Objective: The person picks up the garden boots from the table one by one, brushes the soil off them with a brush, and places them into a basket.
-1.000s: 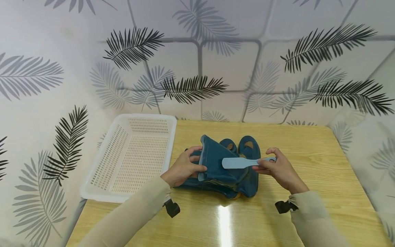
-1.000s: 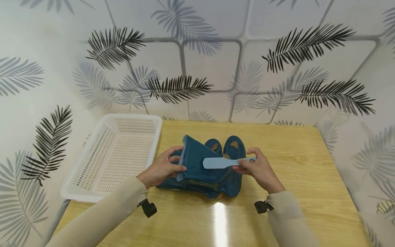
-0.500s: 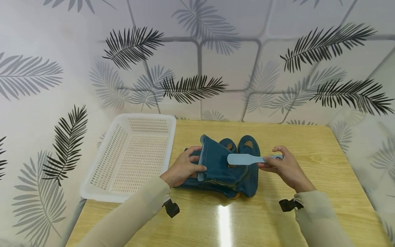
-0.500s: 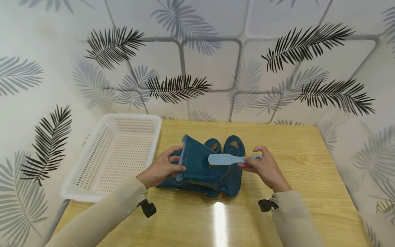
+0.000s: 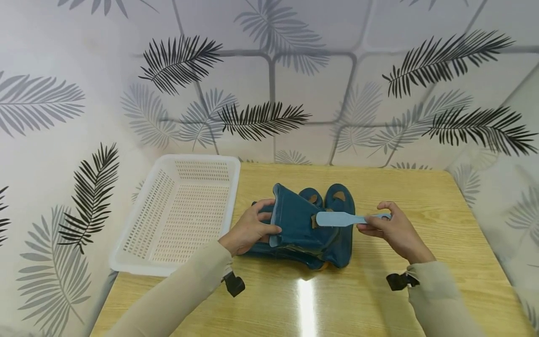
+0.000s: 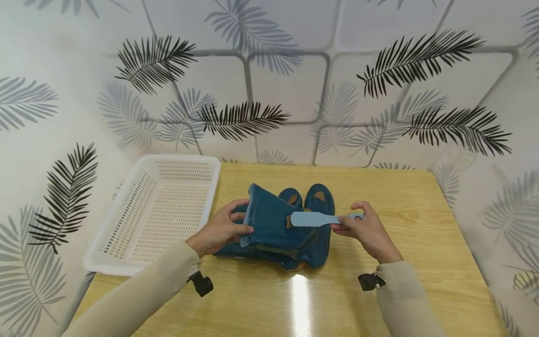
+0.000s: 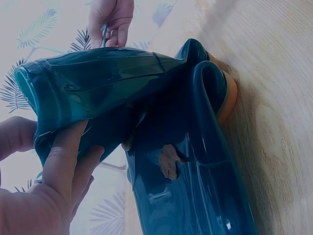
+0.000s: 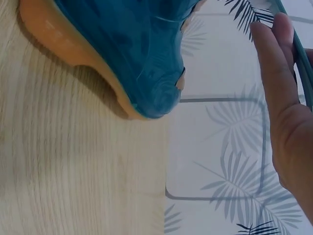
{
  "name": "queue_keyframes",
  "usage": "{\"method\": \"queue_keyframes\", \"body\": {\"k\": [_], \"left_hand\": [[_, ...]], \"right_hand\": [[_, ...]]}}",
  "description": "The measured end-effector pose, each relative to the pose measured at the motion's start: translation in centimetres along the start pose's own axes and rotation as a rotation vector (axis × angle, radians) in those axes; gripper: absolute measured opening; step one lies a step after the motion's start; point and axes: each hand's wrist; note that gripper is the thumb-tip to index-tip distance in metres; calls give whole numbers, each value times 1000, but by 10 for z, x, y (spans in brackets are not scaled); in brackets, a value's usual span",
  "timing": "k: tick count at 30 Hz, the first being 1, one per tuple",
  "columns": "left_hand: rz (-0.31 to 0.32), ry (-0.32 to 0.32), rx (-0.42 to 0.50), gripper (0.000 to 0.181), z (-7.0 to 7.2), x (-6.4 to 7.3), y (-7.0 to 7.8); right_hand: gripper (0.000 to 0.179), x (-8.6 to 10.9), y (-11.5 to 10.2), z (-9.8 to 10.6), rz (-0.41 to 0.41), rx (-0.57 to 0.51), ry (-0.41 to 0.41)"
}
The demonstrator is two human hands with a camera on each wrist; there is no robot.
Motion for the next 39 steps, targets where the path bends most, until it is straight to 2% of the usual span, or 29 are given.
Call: {"method": "queue_keyframes", "body": {"k": [5, 9, 12, 15, 19, 22, 24, 28, 32, 39], "left_hand": [[-5, -1, 3, 75, 0, -1, 0], [-5, -2, -2, 74, 0, -1, 0], [-4, -2, 0, 75, -1, -1, -1], [-4, -3, 5, 75, -1, -1, -1], [-2, 2, 6, 75, -1, -2, 0], [-2, 6, 4, 75, -1, -2, 0], [2, 9, 8, 75, -2, -2, 0], [3, 7, 12, 75, -2, -2, -1], [1, -5, 16, 74, -2, -2, -2], [-9, -14, 9, 74, -1, -1, -1]], "right_hand": [[35, -5, -1, -9, 18, -59, -13], [35, -8, 2, -16, -1, 0, -23], [37, -6, 3, -12, -9, 55, -12], [36, -3, 2, -5, -2, 63, -4], [35, -2, -2, -2, 14, -13, -1], [34, -5, -2, -6, 24, -71, -8], [33, -7, -1, -10, 24, -73, -18], [34, -8, 2, -13, 5, 4, -22], [36, -5, 2, -6, -11, 60, -4], [34, -4, 2, 5, 29, -65, -5]]}}
Point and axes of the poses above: each hand's wrist, its own x-axis away from the middle knuckle, its own z-axis out of the back of the hand, y = z × x
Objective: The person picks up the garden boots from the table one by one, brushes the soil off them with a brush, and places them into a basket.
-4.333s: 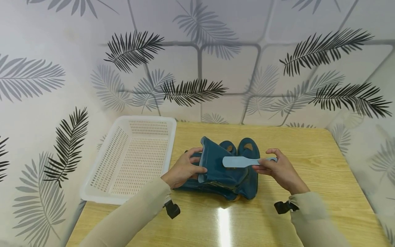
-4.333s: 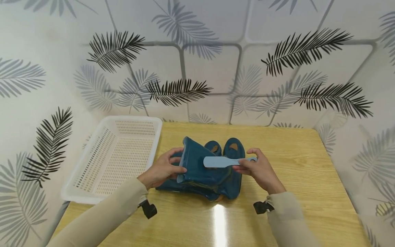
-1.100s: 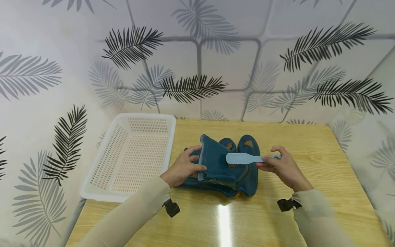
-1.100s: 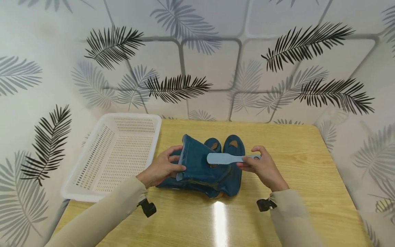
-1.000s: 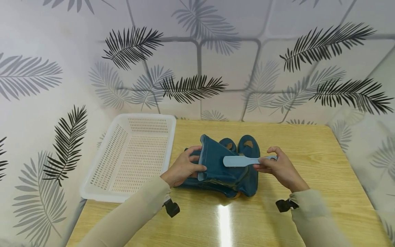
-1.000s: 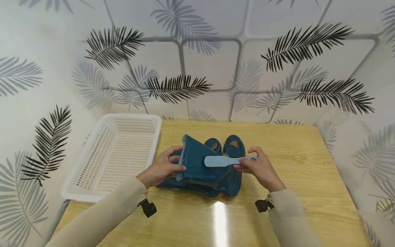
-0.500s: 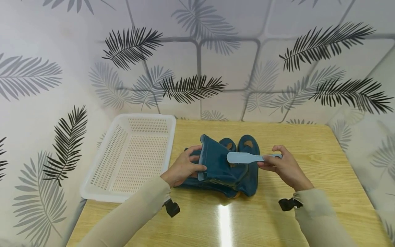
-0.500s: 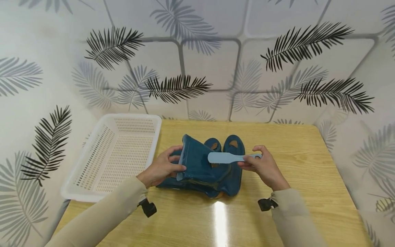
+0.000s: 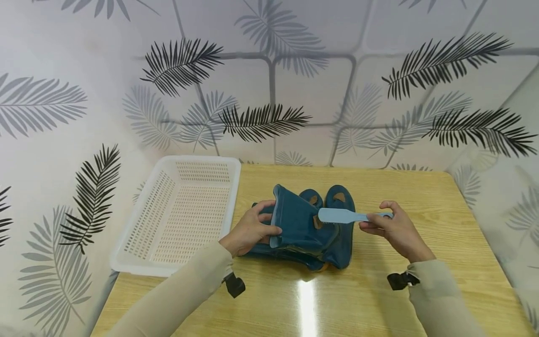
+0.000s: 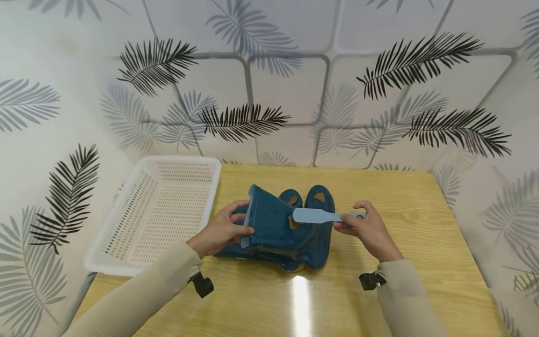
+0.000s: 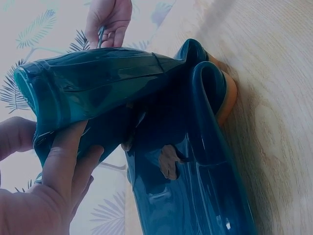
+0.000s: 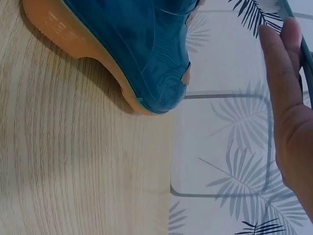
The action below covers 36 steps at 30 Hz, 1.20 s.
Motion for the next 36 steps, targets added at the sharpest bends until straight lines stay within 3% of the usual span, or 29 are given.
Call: {"method": "queue_keyframes", "body": {"k": [4, 8, 13, 17, 22, 26, 31, 36], "left_hand": [[-3, 4, -2, 74, -1, 1, 1], [-5, 4, 0, 73, -1, 1, 1], [-1, 5, 0, 73, -2, 0, 1], [-2, 5, 1, 73, -1, 1, 1], [-7, 7, 11, 73, 0, 2, 1], [-7, 11, 7, 73, 0, 2, 1], [-6, 6, 12, 73, 0, 2, 0], [-9, -1, 23, 73, 0, 2, 0]], "right_hand": [[32, -4, 2, -6, 10, -40, -22], [32, -7, 4, -14, -5, 16, -20], [34, -4, 4, -6, -27, 63, 0], [35, -1, 2, 1, -23, 9, 24], [33, -4, 3, -6, 8, -61, -2], [33, -9, 7, -13, 6, -16, -32], [34, -6, 9, -7, -16, 41, -23], [34, -2, 5, 1, -7, 17, -3]]}}
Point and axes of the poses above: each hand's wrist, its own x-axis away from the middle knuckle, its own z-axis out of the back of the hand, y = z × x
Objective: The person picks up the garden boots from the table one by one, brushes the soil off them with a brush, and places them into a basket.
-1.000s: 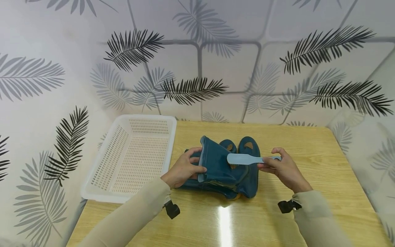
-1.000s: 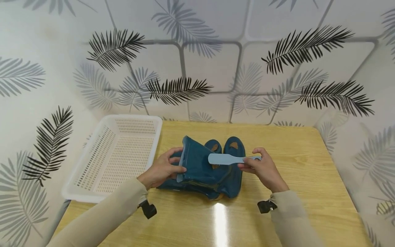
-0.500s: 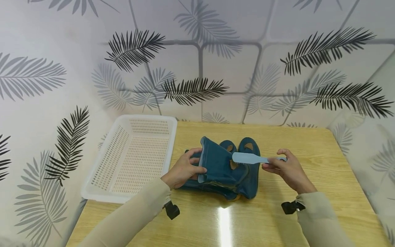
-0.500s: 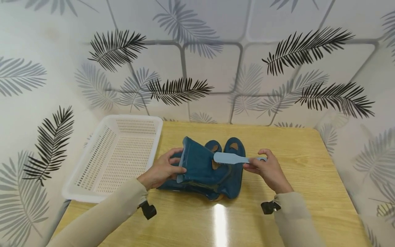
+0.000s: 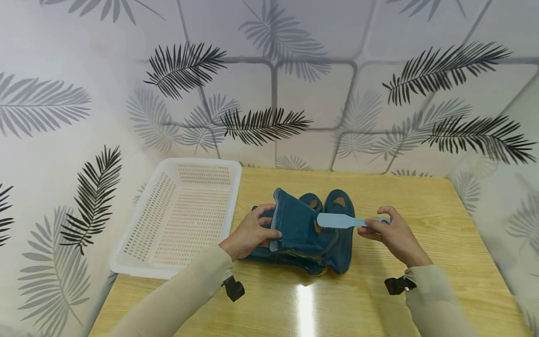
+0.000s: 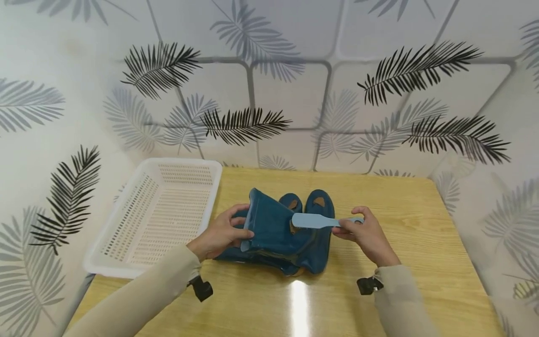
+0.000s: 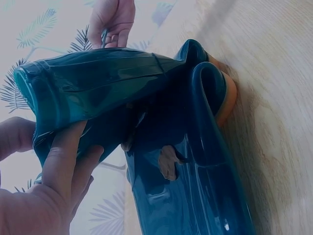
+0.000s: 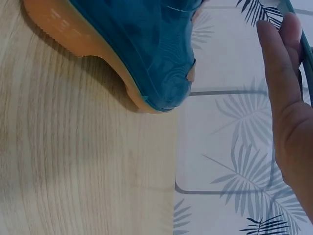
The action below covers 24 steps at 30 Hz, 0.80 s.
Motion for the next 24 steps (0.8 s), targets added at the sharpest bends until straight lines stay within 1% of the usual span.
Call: {"method": "queue_keyframes", "body": {"k": [3, 5, 9, 11, 13, 15, 19, 22, 24], "left_hand": [[-1, 0, -5, 73, 0, 0, 1], [0, 1, -9, 73, 0, -1, 1], [5, -1, -9, 73, 0, -2, 0], [4, -3, -7, 73, 0, -2, -1], [4, -3, -8, 73, 0, -2, -1], [4, -4, -8, 73, 0, -2, -2], [2, -3, -5, 73, 0, -1, -1], [4, -1, -5, 73, 0, -1, -1], [6, 1, -9, 72, 0, -1, -1]], "right_hand": [[34, -2, -1, -3, 15, -46, -4], [33, -5, -1, -7, 18, -57, -13], [33, -7, 2, -13, 0, 20, -22], [34, -5, 3, -11, -14, 64, -12], [35, -3, 4, -7, -29, 77, 2], [35, 0, 4, -1, -37, 65, 13], [36, 3, 1, 6, -27, -19, 26], [35, 0, 0, 3, -2, -67, 16], [34, -2, 0, -2, 5, -63, -2]]}}
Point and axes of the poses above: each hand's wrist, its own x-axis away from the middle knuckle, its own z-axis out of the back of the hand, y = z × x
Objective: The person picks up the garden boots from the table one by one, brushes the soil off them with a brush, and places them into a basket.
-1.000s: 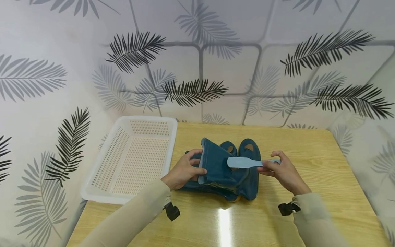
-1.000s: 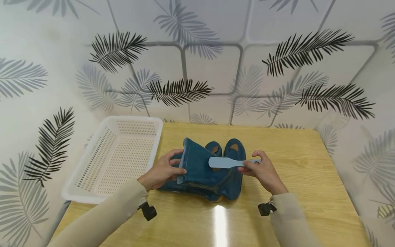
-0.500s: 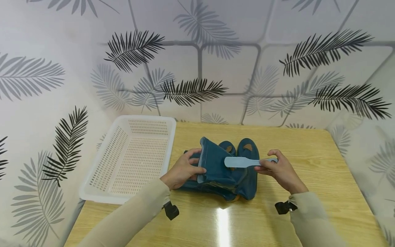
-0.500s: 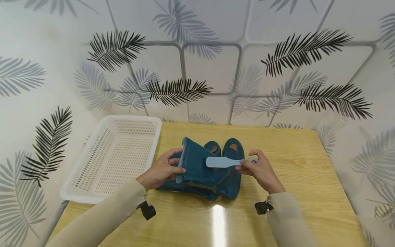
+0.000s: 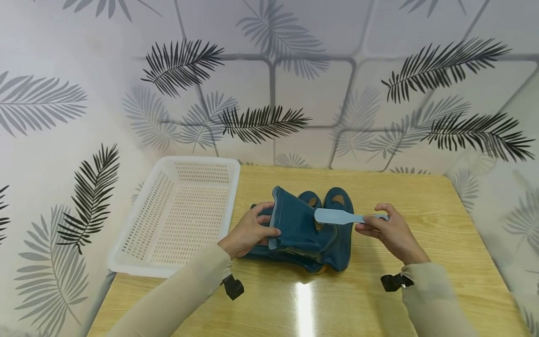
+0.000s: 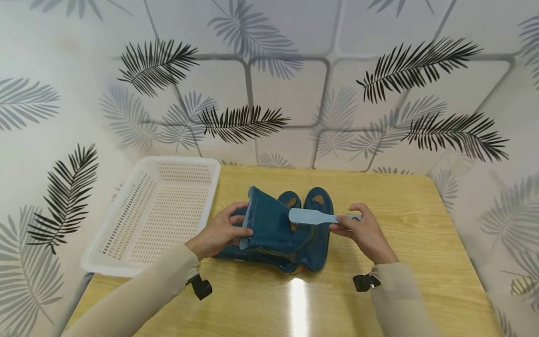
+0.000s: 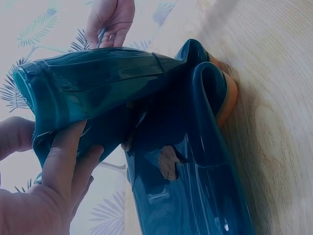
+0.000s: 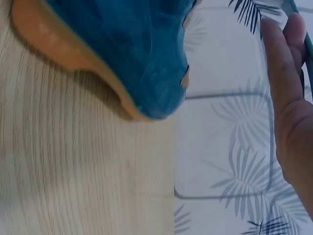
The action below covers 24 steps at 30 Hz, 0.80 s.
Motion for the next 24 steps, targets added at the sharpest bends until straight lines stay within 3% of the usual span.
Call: {"method": "queue_keyframes", "body": {"k": [4, 8, 15, 19, 24], "left_hand": [[1, 4, -6, 72, 0, 0, 0], [5, 10, -3, 72, 0, 0, -1], [9, 23, -13, 74, 0, 1, 0], [9, 23, -10, 74, -1, 1, 2], [0, 14, -9, 74, -2, 0, 2]], "right_hand": [[33, -3, 2, -9, -14, 89, -14], [34, 0, 4, -6, -34, 151, 9], [37, 10, -2, 11, -36, 59, 58], [35, 7, -3, 4, -2, 2, 39], [34, 2, 1, -5, -6, 38, 14]]}}
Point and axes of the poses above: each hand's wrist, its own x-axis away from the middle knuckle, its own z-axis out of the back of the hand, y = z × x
